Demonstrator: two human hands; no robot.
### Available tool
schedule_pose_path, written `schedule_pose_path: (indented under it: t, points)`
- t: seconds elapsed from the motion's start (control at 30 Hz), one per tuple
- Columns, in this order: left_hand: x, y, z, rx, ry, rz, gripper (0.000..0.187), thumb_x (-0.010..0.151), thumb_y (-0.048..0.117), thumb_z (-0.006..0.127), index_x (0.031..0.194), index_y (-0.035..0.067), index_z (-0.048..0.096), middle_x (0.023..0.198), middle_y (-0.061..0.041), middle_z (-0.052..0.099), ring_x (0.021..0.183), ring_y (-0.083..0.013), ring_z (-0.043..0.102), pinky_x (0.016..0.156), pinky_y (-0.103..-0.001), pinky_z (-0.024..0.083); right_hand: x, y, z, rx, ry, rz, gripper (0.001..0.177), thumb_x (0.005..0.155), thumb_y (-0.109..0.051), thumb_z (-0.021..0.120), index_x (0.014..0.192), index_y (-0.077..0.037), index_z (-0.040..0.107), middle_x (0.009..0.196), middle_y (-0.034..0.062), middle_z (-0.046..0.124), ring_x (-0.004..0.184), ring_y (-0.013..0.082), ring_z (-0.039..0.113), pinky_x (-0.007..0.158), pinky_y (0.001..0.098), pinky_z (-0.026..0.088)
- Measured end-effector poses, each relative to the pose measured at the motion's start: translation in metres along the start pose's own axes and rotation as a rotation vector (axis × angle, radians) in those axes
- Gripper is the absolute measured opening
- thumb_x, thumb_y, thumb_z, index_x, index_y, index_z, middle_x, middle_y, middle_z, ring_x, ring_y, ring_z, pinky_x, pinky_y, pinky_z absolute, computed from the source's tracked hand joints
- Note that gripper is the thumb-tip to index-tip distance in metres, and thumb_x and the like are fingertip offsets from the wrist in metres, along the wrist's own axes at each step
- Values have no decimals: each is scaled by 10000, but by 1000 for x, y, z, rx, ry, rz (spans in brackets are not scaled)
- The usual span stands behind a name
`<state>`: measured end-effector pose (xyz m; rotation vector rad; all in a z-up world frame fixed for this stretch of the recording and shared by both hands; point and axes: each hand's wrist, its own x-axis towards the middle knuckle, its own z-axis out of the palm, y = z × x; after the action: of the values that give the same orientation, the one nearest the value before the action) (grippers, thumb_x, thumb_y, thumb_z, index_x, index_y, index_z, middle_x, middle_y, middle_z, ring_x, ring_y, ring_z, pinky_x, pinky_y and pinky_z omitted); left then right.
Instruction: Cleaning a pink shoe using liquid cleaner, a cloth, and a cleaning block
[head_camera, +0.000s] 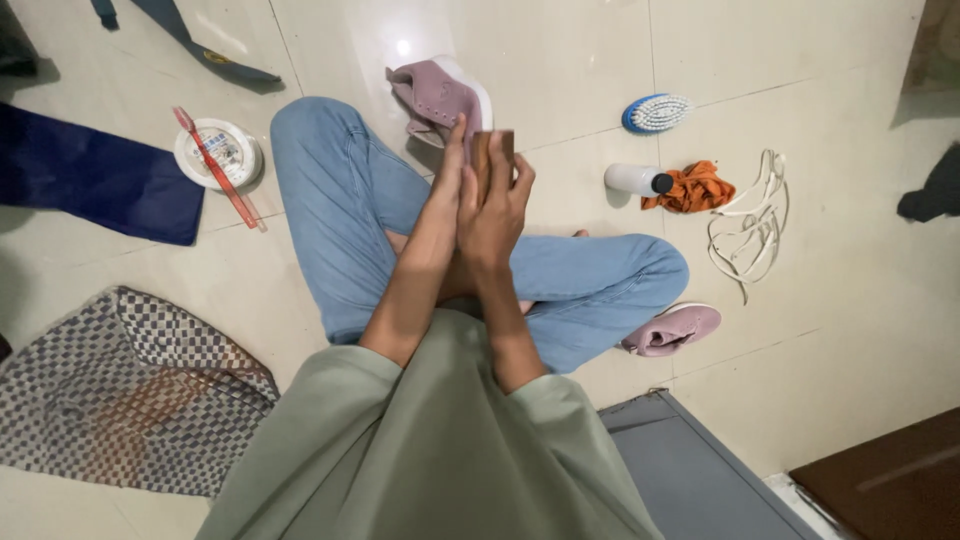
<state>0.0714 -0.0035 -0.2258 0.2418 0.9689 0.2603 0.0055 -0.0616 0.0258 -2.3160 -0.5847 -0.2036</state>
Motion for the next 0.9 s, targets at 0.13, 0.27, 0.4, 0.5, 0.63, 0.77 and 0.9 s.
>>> schedule_pose_path:
  t: [0.13,0.27,0.4,0.5,0.63,0.77,0.9]
  points:
    - [-2,-10,-14,24,4,11,756,856,657,715,1324,69,635,1146,-207,700,993,-372,725,778,-459,583,-11,-2,-10,-12,-7,-23,513,984,-384,711,1461,-258,570,1321,88,503,1226,303,622,981,387,562]
    - [-34,4,-5,56,25,-46,647,892,584,702,1247,44,670,1125,-198,731,958,-351,736,735,-423,590,-9,-6,-16,3,-2,-74,483,971,-338,736,1424,-232,608,1293,100,515,1173,327,639,934,402,576]
    - [-122,53,37,79,5,-105,620,934,472,676,1347,18,586,1214,-153,675,1054,-281,698,872,-359,578,-3,7,-6,74,87,-86,536,976,-346,741,1476,-242,577,1318,126,530,1201,348,635,967,422,561]
    - [-119,49,28,18,28,-179,663,948,529,638,1377,32,546,1250,-125,615,1120,-244,661,936,-368,567,10,9,-6,237,116,-77,570,976,-243,761,1506,-223,553,1321,145,542,1214,387,623,1009,473,538]
    - [-153,72,53,-37,-205,-150,784,925,630,594,1449,51,533,1444,-191,563,1370,-388,534,1119,-580,439,24,12,-5,421,129,21,519,1037,-313,686,1522,-210,533,1337,104,545,1263,325,602,1087,495,470]
    - [-171,80,43,689,89,127,996,889,818,463,1385,-43,520,1152,-276,662,563,-300,675,458,-395,494,15,16,-3,444,92,88,485,1043,-183,674,1509,-133,548,1260,144,562,1234,367,601,1059,480,467]
    - [-189,87,42,889,154,693,356,1051,316,525,1326,126,405,1110,-227,677,1099,-489,674,896,-549,498,15,10,1,466,98,130,494,1055,-176,655,1527,-116,522,1276,137,551,1243,350,586,1045,480,455]
